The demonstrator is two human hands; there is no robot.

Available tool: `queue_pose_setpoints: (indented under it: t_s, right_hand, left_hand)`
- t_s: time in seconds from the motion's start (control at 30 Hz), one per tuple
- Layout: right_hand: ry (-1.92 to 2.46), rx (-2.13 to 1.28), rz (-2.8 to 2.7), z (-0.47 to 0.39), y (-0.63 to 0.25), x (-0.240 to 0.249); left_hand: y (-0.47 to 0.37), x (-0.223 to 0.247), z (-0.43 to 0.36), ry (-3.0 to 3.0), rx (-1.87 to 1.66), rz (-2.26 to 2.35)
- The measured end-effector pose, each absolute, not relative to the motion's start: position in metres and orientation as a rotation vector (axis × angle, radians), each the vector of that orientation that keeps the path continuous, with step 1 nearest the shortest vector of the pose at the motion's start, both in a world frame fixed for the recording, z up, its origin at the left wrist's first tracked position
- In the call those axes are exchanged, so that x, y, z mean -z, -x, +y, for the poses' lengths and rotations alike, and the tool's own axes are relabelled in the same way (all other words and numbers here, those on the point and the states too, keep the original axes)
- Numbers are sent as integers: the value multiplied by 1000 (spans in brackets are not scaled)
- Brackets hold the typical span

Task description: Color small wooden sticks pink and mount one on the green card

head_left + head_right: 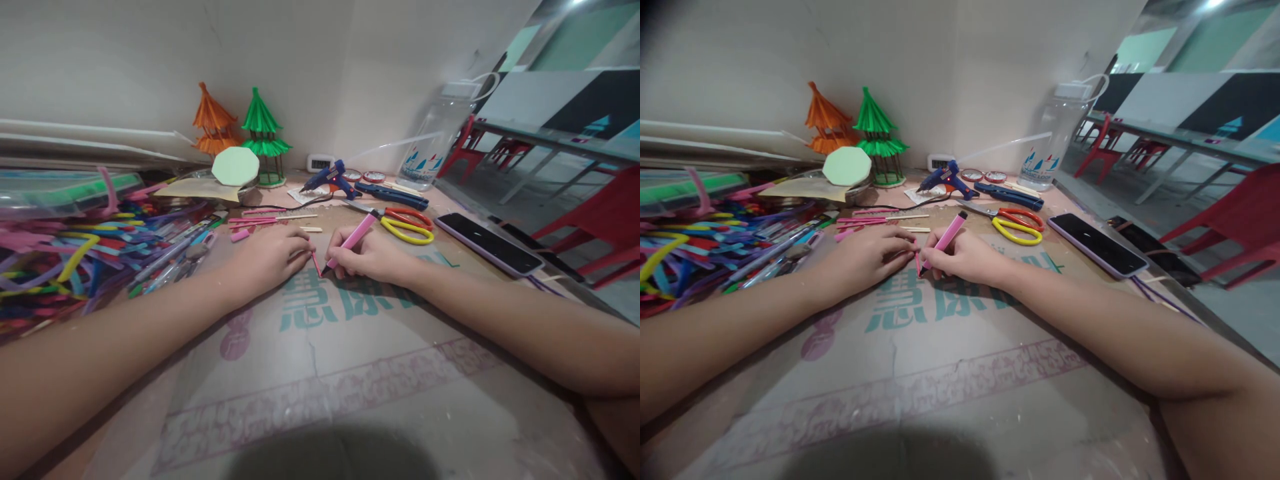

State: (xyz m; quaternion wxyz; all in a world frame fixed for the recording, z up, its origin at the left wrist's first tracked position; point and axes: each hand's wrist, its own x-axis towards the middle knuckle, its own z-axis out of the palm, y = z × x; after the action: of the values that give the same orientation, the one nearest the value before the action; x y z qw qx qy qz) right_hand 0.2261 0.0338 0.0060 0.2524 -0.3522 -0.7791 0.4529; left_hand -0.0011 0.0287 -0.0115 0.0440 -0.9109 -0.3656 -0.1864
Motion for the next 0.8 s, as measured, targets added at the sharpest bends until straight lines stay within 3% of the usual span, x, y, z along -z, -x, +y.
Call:
queue_pose_setpoints:
  t_s: [0.8]
  right_hand:
    - [970,-1222,-2105,31,-225,-10]
  left_hand:
    - [0,13,30,2805,570,-1128]
